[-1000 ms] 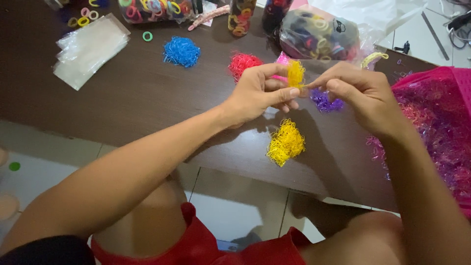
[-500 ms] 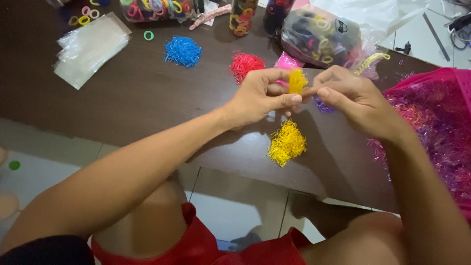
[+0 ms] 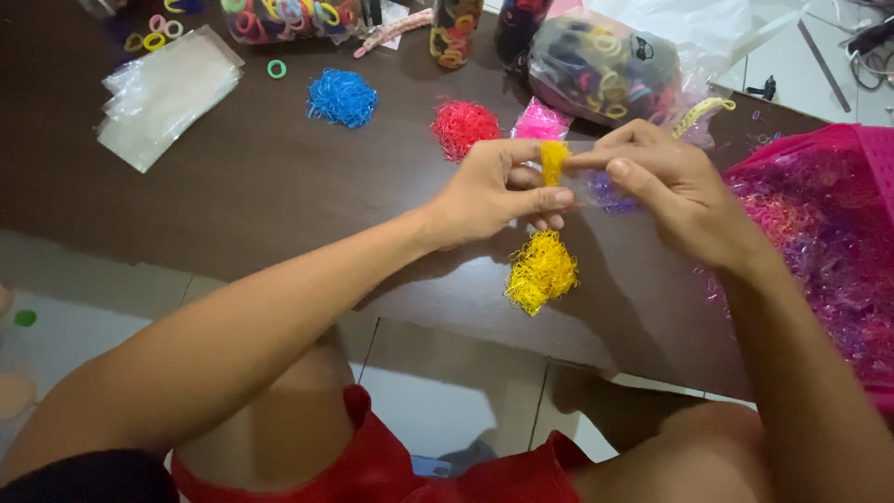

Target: Sorting yellow rubber bands from a pile and placing them into a small plastic bag.

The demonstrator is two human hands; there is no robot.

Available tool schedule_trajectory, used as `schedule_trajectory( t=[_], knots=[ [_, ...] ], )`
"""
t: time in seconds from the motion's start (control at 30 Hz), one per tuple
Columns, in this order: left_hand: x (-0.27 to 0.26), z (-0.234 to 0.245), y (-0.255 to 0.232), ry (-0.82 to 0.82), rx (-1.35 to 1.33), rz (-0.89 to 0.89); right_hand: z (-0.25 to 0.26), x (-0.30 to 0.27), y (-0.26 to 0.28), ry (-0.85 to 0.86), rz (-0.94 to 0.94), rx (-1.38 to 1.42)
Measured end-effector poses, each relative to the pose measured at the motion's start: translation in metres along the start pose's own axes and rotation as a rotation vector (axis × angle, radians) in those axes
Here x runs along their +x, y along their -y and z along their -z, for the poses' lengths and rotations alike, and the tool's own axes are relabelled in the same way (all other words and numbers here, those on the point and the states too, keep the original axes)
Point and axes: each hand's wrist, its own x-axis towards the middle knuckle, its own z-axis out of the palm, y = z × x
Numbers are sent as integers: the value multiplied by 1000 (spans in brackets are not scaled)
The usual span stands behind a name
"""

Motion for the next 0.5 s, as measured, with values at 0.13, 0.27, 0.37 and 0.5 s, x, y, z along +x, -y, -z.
schedule_trajectory(
  t=[0.13,0.27,0.37,0.5],
  knots=[
    [-2,0,2,0,-11,6,-5,-1,8,12,-46,12],
    [-2,-1,-1,22,43,-13,-5,-5,3,0,-69,34],
    [0,-2,-3,56,113,10,-2,-8,-3,14,-60,114],
    [-12,-21,-21,-240,704,-263,1,-9,-2,47,-77,22]
  ],
)
